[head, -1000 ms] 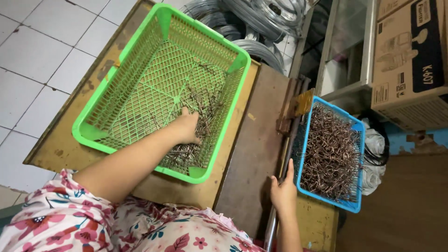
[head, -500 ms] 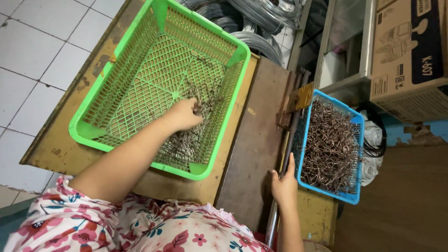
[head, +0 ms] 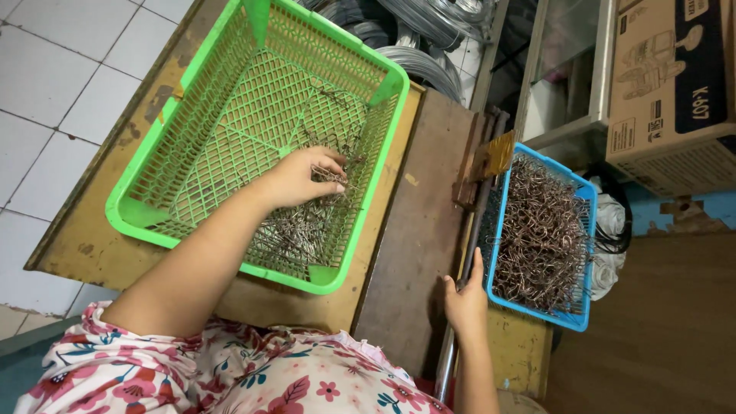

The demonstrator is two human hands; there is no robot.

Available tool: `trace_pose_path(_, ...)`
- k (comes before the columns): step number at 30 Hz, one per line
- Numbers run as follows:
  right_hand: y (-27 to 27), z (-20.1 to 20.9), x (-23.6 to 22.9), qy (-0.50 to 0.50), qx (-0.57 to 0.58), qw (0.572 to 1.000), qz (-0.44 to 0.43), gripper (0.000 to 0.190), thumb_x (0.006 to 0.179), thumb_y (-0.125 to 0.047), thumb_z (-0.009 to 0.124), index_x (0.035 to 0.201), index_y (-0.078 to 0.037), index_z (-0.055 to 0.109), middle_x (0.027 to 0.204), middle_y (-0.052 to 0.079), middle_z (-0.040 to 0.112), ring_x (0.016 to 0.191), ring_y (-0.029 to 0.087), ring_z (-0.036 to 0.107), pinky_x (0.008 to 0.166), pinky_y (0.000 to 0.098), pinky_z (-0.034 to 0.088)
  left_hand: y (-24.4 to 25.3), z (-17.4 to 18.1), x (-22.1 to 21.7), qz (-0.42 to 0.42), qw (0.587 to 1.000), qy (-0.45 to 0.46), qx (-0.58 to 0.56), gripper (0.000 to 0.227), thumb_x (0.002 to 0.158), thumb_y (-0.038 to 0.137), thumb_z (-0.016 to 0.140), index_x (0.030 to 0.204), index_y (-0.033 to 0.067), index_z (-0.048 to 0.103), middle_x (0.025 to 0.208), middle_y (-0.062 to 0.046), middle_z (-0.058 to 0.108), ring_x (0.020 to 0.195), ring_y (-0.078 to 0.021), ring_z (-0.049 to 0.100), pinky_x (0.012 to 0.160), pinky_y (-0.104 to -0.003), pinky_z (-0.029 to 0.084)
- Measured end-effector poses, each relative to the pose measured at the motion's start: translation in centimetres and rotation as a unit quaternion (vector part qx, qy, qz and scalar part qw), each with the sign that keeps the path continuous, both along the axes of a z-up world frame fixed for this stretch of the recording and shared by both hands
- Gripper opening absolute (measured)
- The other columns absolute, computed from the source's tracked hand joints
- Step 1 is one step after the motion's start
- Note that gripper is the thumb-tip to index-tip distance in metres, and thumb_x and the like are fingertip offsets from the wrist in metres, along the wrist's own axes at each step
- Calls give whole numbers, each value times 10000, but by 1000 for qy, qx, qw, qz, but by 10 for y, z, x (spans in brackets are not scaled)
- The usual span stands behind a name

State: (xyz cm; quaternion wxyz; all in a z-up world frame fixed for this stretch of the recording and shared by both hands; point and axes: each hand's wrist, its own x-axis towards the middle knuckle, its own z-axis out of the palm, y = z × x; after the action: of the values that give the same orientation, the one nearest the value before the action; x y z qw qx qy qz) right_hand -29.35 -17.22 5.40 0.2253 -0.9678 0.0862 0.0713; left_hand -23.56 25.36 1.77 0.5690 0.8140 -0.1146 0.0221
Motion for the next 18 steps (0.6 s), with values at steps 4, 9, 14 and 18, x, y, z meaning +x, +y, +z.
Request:
trace_pose_path(4,9,12,0,18,3,1000,-12,914,971,-67,639,1750,-194,179,1386,269,698,1083,434,770,860,512,633,-2,21,-3,1,988,140,-58,221,884,151,833,1096,97,801,1080,-40,843,989,-160,760,958,-327,591)
trace_pose_path(9,25,29,-2,69,13,995,-74,904,1009,-209,687,1756,-375,207,1352,374,691,1262,521,683,1078,592,555,-4,33,-7,-17,978,170,-121,331,1044,97,708,1348,-31,687,1177,-201,818,1096,-279,774,1046,-462,586)
trace_pose_path(14,24,30,-4,77,9,994,-77,910,1009,-220,685,1757,-384,193,1391,366,672,1291,519,664,1096,595,548,-2,46,-12,-45,982,167,-81,367,1066,192,676,1390,21,682,1224,-186,801,1158,-319,751,1076,-518,550)
trace_pose_path(18,23,29,-2,79,7,994,-78,913,1011,-227,688,1756,-394,188,1424,361,655,1305,523,654,1097,598,549,-5,42,-11,-86,981,151,-88,403,1122,318,537,1407,72,682,1357,-175,757,1319,-357,676,1199,-576,451)
